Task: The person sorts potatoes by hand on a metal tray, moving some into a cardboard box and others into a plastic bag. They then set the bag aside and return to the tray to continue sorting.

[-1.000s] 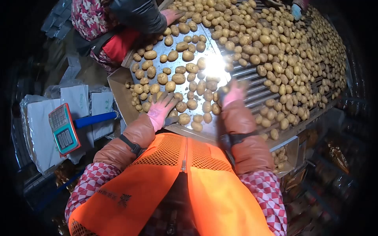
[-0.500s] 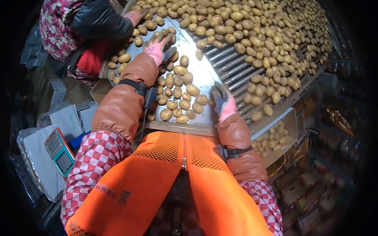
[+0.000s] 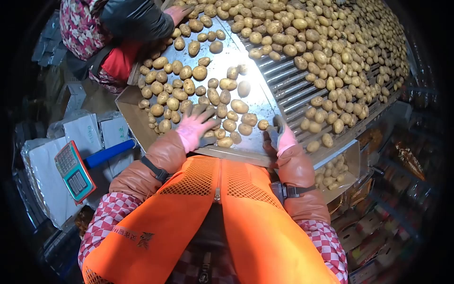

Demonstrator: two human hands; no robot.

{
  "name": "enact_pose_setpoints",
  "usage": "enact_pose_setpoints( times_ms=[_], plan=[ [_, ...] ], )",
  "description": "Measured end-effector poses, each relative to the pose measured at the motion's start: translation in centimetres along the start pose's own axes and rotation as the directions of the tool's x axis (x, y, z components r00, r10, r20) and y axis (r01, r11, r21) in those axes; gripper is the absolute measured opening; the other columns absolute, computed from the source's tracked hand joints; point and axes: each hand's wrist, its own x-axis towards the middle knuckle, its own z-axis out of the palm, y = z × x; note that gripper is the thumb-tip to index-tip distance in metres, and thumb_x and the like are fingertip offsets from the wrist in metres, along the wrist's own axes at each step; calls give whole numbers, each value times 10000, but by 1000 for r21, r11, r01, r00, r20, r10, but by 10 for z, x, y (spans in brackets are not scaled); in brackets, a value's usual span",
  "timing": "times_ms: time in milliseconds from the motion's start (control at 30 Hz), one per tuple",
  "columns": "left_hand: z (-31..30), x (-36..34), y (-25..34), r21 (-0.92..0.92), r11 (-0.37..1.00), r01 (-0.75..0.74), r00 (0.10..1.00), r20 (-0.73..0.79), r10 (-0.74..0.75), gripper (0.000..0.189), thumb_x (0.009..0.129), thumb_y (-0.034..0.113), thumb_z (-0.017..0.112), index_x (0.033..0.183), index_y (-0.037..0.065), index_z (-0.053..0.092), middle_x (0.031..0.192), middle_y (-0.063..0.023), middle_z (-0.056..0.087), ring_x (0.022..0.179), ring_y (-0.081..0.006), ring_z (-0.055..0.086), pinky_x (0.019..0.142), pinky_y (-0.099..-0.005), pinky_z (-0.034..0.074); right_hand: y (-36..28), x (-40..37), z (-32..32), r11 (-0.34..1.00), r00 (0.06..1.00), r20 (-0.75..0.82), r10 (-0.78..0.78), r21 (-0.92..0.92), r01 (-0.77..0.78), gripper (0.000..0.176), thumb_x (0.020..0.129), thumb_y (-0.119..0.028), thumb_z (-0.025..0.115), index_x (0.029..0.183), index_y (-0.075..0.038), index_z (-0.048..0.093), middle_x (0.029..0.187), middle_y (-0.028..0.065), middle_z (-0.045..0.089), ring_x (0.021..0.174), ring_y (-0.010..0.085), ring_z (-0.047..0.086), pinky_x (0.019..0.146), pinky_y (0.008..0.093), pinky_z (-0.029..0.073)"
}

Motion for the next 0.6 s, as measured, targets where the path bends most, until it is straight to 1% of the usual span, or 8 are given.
enact_pose_setpoints(
  times_ms=[167,233,300,367,433,500,567,600],
  plan=[
    [8,-43,-32,-85,876,475,830,-288,-478,439,780,302,752,1203,205,683,1358,-120,548,1319,-373,458,1077,-555,361,51,29,-3,923,982,58,-180,-334,189,629,948,-151,636,1483,17,351,1308,251,607,1217,292,601,1001,363,471],
    [28,-40,-34,-147,731,666,629,-416,-656,420,772,288,755,1178,198,695,1339,-133,567,1286,-377,486,1039,-538,397,30,16,41,766,986,126,-113,-620,167,635,877,-185,735,1381,13,404,1084,212,680,942,307,680,835,404,528],
    [24,-22,-16,-130,784,607,712,-347,-610,441,773,265,752,1201,192,677,1330,-157,575,1298,-377,485,1062,-529,392,18,27,74,826,964,245,-103,-519,220,645,877,-185,739,1392,1,398,1035,186,671,879,264,661,784,374,522],
    [39,-13,-13,-8,969,248,929,-281,-241,508,742,285,769,1227,197,644,1388,-155,528,1345,-378,453,1142,-524,320,5,49,96,920,882,461,-103,-294,261,668,876,-185,746,1412,-21,385,937,136,655,755,177,622,683,314,510],
    [13,-16,-24,-128,965,227,925,-281,-255,473,757,311,764,1205,211,652,1393,-134,519,1302,-383,480,1125,-528,328,-20,67,97,890,895,404,-191,-313,331,581,894,-170,726,1388,-47,448,936,102,655,742,160,615,668,300,506],
    [10,-24,-39,-214,888,406,856,-249,-452,422,775,326,759,1174,219,672,1350,-126,544,1252,-368,507,1070,-521,370,-51,84,95,817,886,281,-368,-357,452,426,931,-142,687,1339,-99,574,933,34,654,716,125,601,638,272,496],
    [5,-38,-38,-162,880,447,808,-349,-475,400,749,304,767,1134,219,698,1283,-116,586,1188,-354,543,996,-500,417,-79,95,105,810,875,134,-466,-334,483,334,925,-191,696,1245,-105,655,968,67,693,824,177,655,725,333,529],
    [9,-40,-42,-170,828,535,732,-396,-554,385,746,287,764,1118,208,703,1239,-117,611,1171,-354,557,983,-496,428,-100,90,109,660,849,142,-509,-569,491,394,917,-223,683,1298,-140,629,1059,137,700,1005,271,666,882,403,526]
  ],
)
